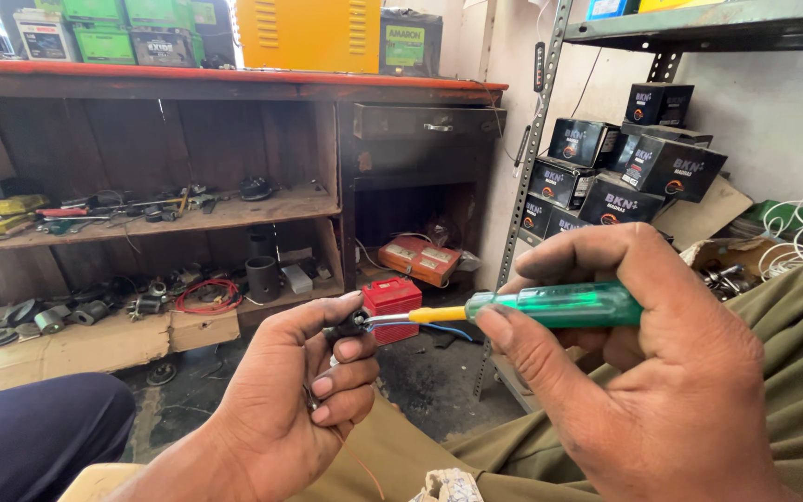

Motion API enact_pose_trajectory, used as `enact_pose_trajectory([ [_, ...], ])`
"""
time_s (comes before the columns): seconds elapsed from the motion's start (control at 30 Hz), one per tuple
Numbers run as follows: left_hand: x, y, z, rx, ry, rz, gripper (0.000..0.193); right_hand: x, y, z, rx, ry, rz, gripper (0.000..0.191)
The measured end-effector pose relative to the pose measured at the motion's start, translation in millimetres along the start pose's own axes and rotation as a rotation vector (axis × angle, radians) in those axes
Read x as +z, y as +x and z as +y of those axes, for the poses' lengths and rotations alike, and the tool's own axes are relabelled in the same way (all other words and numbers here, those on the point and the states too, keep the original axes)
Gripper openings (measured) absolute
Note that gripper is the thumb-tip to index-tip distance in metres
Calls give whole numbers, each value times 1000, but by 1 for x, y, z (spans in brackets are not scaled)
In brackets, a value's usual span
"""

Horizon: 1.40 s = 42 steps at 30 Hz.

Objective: The person uses a screwdriver to tighten screws on a small cylindrical electrical component with blue and orange wires. They repeatedly adjust the wires and secure the connections while seated in a workshop.

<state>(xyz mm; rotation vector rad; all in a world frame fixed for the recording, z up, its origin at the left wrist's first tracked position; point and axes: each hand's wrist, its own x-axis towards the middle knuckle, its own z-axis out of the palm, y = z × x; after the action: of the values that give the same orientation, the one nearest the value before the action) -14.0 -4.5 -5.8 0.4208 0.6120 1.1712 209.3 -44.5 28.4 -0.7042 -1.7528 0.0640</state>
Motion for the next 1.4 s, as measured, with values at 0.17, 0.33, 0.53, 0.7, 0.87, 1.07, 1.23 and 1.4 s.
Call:
enact_pose_trajectory([
  [0.17, 1, -1, 0, 4, 10, 7, 24, 1, 0, -1, 6, 10, 18, 28],
  [0.33, 3, -2, 0, 11, 14, 19, 23, 1, 0, -1, -2, 2, -6, 29],
  [0.53, 2, -1, -1, 13, 10, 57, 24, 0, -1, -2, 51, 41, 1, 28],
  [0.7, 1, -1, 0, 11, 18, 34, 25, 1, -2, -2, 20, 13, 5, 29],
  [0.87, 1, 1, -2, 7, -8, 35, 23, 0, -1, -1, 23, 21, -5, 30],
  [1.07, 0, 1, -2, -12, -35, 19, 26, 0, -2, 0, 9, 2, -14, 30],
  [1.23, 0, 2, -4, -16, -43, 12, 23, -1, -1, 3, -31, -28, -33, 30],
  [1.4, 2, 1, -5, -18, -39, 8, 22, -1, -1, 4, 23, 29, -49, 28],
])
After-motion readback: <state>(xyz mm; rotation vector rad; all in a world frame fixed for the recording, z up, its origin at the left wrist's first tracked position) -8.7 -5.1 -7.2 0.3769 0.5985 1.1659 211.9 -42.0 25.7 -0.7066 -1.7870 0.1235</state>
